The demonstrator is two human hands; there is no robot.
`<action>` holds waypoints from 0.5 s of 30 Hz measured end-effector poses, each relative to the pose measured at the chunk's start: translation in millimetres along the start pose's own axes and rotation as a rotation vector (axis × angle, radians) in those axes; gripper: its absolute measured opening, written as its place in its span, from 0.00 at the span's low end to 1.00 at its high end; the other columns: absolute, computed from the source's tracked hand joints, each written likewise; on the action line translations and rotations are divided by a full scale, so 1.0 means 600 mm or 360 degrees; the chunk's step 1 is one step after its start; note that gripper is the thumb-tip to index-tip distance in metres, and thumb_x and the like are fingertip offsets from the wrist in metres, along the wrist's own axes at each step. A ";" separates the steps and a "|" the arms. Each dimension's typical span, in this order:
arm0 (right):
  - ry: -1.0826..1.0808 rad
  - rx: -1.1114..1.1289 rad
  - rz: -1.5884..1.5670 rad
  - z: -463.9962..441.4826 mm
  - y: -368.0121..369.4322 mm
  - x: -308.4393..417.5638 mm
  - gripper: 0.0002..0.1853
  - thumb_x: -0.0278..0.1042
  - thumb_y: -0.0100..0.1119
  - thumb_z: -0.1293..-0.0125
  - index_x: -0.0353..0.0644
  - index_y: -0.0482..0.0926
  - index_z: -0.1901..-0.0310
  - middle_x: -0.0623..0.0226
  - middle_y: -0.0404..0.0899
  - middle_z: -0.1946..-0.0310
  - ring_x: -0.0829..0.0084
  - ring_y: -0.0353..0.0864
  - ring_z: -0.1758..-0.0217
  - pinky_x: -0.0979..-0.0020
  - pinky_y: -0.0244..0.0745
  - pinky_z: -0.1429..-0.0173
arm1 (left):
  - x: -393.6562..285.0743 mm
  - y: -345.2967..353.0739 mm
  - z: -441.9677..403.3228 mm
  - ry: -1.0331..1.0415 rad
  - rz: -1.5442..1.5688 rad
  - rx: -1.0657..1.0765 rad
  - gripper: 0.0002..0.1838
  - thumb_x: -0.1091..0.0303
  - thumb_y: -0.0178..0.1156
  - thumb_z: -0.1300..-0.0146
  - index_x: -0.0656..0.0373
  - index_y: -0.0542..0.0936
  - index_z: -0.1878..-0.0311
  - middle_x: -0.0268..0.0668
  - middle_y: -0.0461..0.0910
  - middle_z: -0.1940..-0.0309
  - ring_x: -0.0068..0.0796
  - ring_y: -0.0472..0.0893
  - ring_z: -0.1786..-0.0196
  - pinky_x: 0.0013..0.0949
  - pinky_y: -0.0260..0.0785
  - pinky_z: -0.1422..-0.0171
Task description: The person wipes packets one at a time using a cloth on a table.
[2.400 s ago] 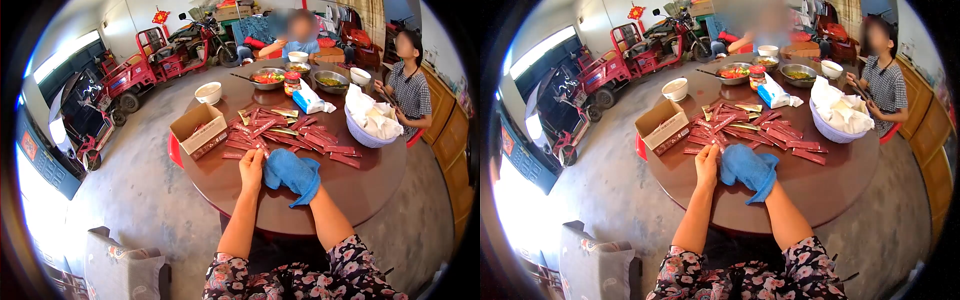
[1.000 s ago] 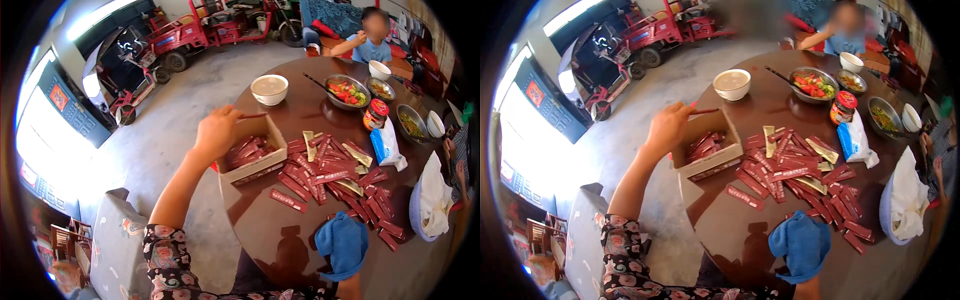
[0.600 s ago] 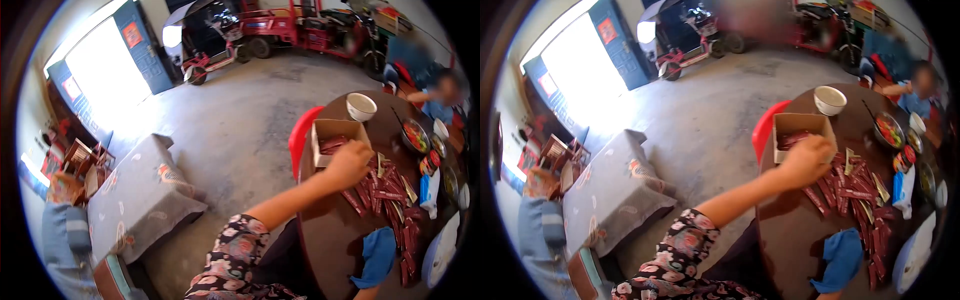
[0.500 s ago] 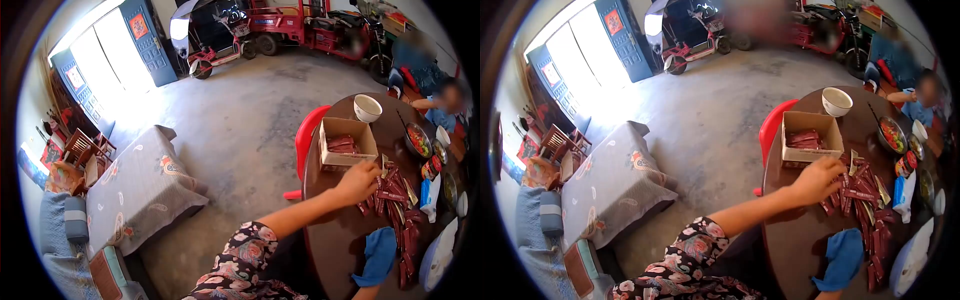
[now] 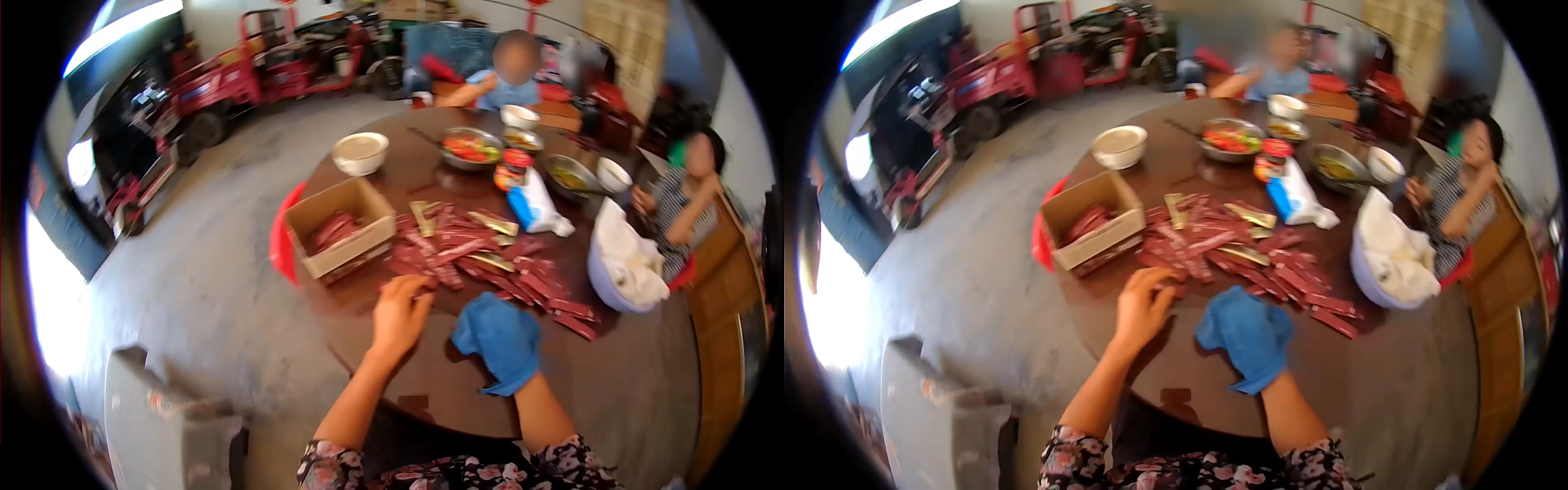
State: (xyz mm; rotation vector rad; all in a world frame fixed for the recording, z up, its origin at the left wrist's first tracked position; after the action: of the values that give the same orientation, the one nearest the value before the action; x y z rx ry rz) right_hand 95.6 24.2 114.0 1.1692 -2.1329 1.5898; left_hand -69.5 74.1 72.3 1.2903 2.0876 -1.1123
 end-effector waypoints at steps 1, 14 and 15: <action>-0.0201 0.0036 0.0243 -0.001 0.000 0.009 0.05 0.30 0.51 0.49 0.42 0.74 0.78 0.65 0.73 0.76 0.65 0.75 0.69 0.66 0.69 0.66 | -0.002 -0.004 -0.002 0.0027 -0.0049 -0.0018 0.12 0.73 0.61 0.44 0.61 0.80 0.55 0.45 0.79 0.57 0.45 0.78 0.54 0.39 0.73 0.51; 0.0192 -0.0306 -0.1035 0.017 0.005 -0.064 0.06 0.32 0.54 0.51 0.43 0.72 0.81 0.65 0.71 0.79 0.67 0.73 0.73 0.65 0.65 0.71 | -0.058 -0.423 -0.417 0.0976 -0.0018 -0.0831 0.17 0.69 0.47 0.29 0.63 0.75 0.41 0.41 0.76 0.43 0.31 0.73 0.40 0.31 0.63 0.35; 0.0190 -0.0317 -0.1046 0.019 0.007 -0.067 0.06 0.32 0.54 0.52 0.44 0.71 0.81 0.65 0.71 0.79 0.67 0.73 0.74 0.65 0.64 0.71 | -0.110 -0.383 -0.397 0.0472 0.0738 -0.0969 0.16 0.65 0.48 0.28 0.63 0.76 0.44 0.40 0.77 0.46 0.29 0.74 0.42 0.29 0.64 0.37</action>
State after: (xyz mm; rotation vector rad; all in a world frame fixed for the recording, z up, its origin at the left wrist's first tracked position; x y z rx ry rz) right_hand 121.8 32.6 82.2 1.4570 -1.5481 1.0921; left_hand -232.0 178.4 349.0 1.5505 1.9380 -0.0742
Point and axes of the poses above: each hand's wrist, its own z-axis away from the middle knuckle, its own y-axis out of the palm, x = y × z, the point moved 7 cm from there along -z, towards the middle knuckle
